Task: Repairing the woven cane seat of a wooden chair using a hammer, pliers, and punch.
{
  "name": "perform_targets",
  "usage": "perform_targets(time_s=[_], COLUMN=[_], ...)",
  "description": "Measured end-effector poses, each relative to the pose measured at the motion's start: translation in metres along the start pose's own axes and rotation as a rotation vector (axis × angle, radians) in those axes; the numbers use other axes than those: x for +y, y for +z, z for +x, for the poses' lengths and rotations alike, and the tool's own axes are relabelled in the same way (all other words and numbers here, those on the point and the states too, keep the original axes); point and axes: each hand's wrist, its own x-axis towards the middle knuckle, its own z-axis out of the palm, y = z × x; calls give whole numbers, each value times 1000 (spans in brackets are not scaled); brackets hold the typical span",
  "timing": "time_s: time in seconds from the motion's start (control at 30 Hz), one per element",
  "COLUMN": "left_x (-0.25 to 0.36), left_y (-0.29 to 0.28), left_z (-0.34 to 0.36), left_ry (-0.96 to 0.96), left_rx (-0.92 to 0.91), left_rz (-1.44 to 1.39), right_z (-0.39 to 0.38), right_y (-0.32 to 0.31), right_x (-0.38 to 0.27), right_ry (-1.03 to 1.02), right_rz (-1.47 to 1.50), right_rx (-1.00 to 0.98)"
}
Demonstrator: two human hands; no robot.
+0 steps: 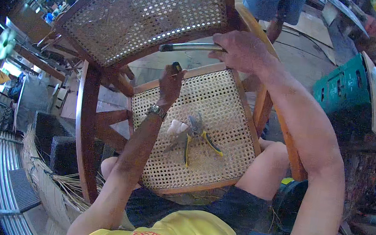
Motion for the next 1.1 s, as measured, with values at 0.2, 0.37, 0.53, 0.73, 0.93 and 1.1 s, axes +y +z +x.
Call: perform_targets(time_s=[0.2, 0.37, 0.53, 0.73, 0.93, 1.1], left_x=[6, 1, -4, 6, 9, 6], left_y=[0, -17, -18, -13, -23, -15], left_z=[7, 11, 11, 19, 27, 22], left_ry=[-51, -29, 6, 8, -276, -343], left_rx=[20, -201, -165, 159, 137, 118], left_rz=[173, -342, -113, -77, -154, -83], right_z=[2, 3, 2, 1, 1, 0], right_y=[1, 1, 2, 0, -2, 0], right_x=[2, 4, 2, 1, -1, 0], right_ry=[-18, -9, -18, 56, 29, -9], right_rz=[17, 69, 22, 35, -3, -26], right_rx=[16, 4, 61, -31, -30, 36])
